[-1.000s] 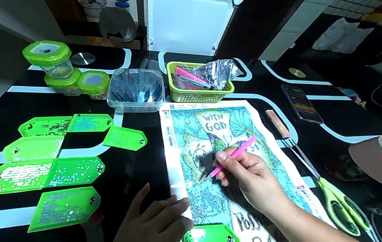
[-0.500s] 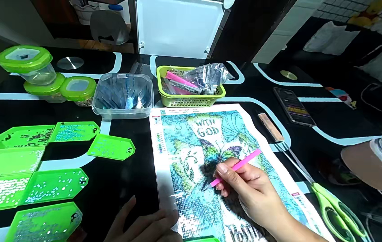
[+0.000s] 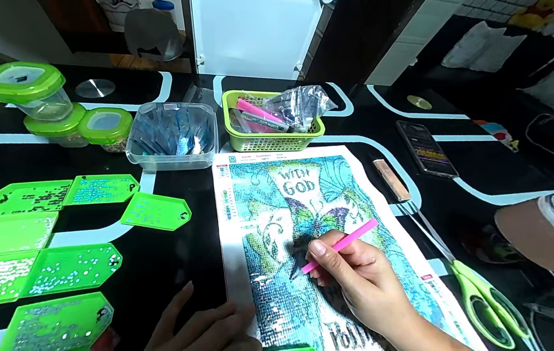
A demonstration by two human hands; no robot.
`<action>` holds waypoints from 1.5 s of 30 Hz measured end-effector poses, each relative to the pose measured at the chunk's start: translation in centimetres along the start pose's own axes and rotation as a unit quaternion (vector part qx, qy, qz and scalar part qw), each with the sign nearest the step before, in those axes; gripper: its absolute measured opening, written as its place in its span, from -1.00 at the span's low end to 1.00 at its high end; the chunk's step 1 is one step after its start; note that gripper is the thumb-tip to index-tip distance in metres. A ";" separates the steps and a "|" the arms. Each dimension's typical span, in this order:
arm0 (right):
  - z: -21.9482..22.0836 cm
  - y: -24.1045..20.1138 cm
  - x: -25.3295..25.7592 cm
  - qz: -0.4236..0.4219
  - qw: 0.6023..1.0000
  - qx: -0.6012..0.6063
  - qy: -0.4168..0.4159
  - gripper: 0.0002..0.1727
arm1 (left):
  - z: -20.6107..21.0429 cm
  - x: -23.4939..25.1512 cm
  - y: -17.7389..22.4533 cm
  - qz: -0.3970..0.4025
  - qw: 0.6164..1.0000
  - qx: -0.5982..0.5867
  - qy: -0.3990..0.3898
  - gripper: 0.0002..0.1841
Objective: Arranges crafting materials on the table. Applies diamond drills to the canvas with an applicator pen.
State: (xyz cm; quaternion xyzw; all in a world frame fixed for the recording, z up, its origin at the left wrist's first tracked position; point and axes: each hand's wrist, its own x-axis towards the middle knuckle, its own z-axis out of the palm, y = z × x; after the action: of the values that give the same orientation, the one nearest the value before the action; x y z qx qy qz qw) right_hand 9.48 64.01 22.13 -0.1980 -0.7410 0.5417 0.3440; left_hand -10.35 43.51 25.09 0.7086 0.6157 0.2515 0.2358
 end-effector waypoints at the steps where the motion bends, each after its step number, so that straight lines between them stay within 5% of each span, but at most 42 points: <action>1: 0.0 0.0 0.0 -0.003 1.000 -0.002 -0.001 -0.74 | 0.0 0.0 0.0 0.001 1.000 0.002 0.001 -0.51; 20: -0.2 -0.1 -1.3 -0.035 0.998 -0.012 -0.044 -0.71 | 0.2 -0.1 -0.1 0.001 1.000 -0.004 0.001 -0.52; 45: 0.2 -0.7 -1.7 -0.143 0.972 -0.173 -0.065 -0.67 | 0.1 -0.1 -0.1 -0.001 1.000 -0.006 -0.001 -0.53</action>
State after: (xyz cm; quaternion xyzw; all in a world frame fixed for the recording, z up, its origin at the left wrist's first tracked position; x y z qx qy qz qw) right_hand 10.54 62.57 22.23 -0.1104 -0.8648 0.3622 0.3298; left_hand -10.37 43.46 24.89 0.7065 0.6147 0.2546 0.2411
